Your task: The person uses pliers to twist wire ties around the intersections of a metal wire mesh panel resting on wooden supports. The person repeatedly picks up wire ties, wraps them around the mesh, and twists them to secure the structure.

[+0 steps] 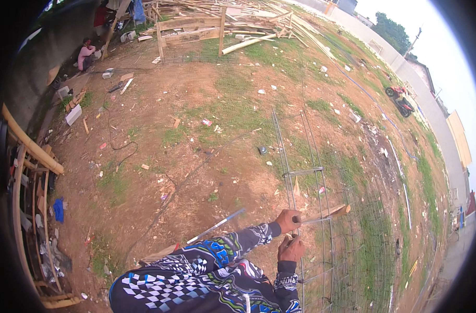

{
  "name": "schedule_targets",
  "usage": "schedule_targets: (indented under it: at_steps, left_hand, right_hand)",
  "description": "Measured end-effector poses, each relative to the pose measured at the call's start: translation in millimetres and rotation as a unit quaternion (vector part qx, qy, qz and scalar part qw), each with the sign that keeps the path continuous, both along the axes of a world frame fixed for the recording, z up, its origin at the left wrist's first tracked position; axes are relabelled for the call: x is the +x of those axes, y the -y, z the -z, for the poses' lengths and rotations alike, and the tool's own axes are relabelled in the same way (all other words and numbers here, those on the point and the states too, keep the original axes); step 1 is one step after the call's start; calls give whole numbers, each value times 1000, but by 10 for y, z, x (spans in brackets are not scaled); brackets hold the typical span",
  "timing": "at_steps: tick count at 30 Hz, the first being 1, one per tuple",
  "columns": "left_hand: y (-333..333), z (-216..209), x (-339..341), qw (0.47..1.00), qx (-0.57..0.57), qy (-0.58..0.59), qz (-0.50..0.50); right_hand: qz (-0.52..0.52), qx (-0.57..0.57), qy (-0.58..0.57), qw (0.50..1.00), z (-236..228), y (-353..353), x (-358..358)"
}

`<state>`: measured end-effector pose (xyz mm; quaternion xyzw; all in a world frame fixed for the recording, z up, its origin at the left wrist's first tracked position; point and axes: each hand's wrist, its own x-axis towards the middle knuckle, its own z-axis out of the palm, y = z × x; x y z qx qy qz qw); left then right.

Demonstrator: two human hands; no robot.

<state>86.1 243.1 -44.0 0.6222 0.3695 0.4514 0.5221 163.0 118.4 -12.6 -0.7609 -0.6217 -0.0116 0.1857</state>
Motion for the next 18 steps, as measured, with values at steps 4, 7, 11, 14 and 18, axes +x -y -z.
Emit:
schedule_targets:
  at_steps: [4,7,11,14,18]
  left_hand:
    - [-29,18,-44,1000,1,-13,1]
    - [-8,-16,0,1000,16,3,6]
    - [-24,-31,-10,1000,23,6,14]
    - [-27,-41,-76,1000,-9,18,21]
    - [4,73,2,999,-8,43,17]
  right_hand:
    - [98,-90,-79,988,19,-104,-349]
    - [-8,140,-130,982,701,-151,-12]
    - [33,-22,-498,866,689,-192,264]
    - [79,-79,-585,803,-62,-195,115]
    - [-66,-135,-180,972,-227,-289,397]
